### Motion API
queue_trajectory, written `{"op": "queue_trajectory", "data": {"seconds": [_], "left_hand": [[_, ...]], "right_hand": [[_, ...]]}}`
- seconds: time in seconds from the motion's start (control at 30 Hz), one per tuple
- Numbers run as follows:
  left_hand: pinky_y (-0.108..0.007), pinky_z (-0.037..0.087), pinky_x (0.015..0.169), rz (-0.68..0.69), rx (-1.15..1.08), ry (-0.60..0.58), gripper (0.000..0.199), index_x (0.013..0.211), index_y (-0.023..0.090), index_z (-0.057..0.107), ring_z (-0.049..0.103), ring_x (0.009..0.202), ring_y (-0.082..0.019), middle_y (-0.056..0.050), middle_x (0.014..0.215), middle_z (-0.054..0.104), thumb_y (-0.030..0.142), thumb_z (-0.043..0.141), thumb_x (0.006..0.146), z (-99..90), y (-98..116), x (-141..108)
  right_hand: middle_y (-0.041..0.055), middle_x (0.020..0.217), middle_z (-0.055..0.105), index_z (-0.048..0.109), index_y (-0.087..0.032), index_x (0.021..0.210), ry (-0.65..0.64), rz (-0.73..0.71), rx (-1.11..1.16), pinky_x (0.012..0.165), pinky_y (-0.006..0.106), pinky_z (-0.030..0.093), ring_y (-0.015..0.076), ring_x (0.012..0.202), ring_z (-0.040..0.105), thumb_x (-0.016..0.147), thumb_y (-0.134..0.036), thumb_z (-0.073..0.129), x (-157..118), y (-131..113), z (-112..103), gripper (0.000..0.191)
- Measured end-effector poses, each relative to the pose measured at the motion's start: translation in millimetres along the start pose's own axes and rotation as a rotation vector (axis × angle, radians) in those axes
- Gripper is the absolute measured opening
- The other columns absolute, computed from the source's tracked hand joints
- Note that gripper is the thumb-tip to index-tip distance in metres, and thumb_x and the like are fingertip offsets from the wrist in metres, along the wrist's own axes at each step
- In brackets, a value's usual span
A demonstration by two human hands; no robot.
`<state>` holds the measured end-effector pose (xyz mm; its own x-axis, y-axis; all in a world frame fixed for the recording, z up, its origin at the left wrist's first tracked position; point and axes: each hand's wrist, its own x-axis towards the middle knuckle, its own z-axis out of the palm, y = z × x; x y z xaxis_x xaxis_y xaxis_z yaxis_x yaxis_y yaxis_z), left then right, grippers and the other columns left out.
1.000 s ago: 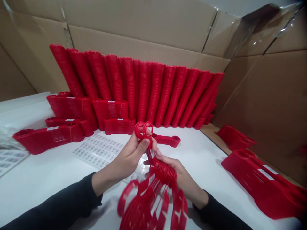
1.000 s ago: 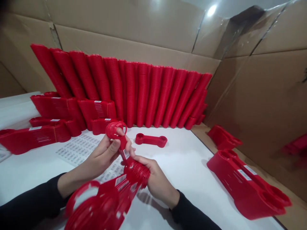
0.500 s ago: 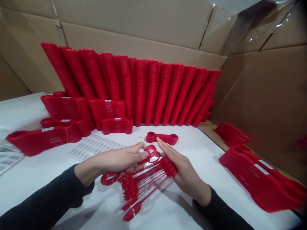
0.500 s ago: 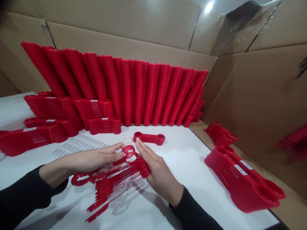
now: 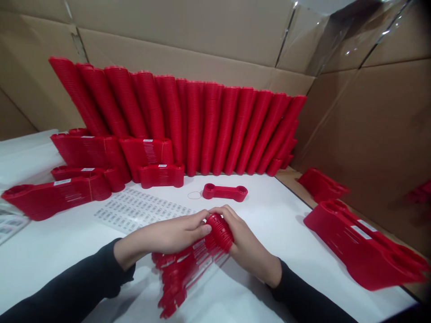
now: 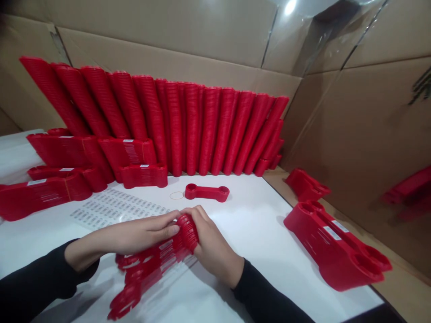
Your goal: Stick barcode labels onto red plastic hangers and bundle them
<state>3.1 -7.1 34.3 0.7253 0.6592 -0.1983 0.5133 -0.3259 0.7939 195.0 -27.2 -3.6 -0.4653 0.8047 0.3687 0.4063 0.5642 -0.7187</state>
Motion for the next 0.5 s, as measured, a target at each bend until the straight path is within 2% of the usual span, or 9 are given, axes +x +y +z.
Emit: {"op": "queue_trajectory", "data": {"seconds": [0.07,0.17,0.3,0.37,0.5], "left_hand": [[-0.034,0.040,0.087,-0.048,0.054,-0.031,0.048,0.115,0.022,0.045,0.053,0.096,-0.019,-0.004,0.109,0.058,0.055,0.028,0.086,-1.5,1.0,-1.1],[-0.032,0.044,0.075,-0.085,0.140,-0.080,0.050,0.110,0.022,0.048,0.056,0.083,-0.019,-0.003,0.098,0.062,0.061,0.034,0.082,-4.8,7.2,-6.5],[-0.033,0.045,0.071,-0.141,0.331,0.063,0.065,0.117,0.026,0.046,0.057,0.086,-0.024,-0.006,0.103,0.059,0.068,0.050,0.067,-2.4,16.9,-17.9],[-0.035,0.045,0.074,-0.123,0.403,0.128,0.068,0.122,0.028,0.042,0.056,0.091,-0.026,-0.006,0.108,0.057,0.064,0.054,0.066,3.3,20.5,-23.1],[-0.038,0.047,0.076,-0.132,0.509,0.203,0.051,0.120,0.026,0.047,0.057,0.089,-0.025,-0.006,0.102,0.060,0.041,0.052,0.071,25.1,23.7,-29.8]], "right_hand": [[0.0022,0.093,0.051,0.048,-0.021,0.097,0.084,0.052,-0.004,0.075,0.029,0.044,0.0160,0.086,0.052,0.071,0.000,0.046,0.8,2.5,-0.6,0.033],[0.0001,0.086,0.051,0.044,-0.020,0.088,0.173,0.135,-0.006,0.069,0.028,0.042,0.0149,0.077,0.050,0.069,0.001,0.043,0.6,8.4,-1.9,0.029],[-0.0010,0.083,0.052,0.041,-0.020,0.088,0.170,0.180,0.001,0.065,0.027,0.040,0.0144,0.073,0.050,0.067,0.001,0.039,0.7,13.2,-2.7,0.030],[-0.0009,0.083,0.052,0.041,-0.020,0.089,0.161,0.169,-0.012,0.066,0.027,0.040,0.0144,0.073,0.050,0.067,0.002,0.039,1.1,13.5,-4.5,0.031],[0.0000,0.085,0.052,0.042,-0.020,0.090,0.109,0.160,-0.050,0.067,0.027,0.041,0.0149,0.075,0.050,0.068,0.001,0.041,-5.3,12.2,-10.1,0.031]]}}
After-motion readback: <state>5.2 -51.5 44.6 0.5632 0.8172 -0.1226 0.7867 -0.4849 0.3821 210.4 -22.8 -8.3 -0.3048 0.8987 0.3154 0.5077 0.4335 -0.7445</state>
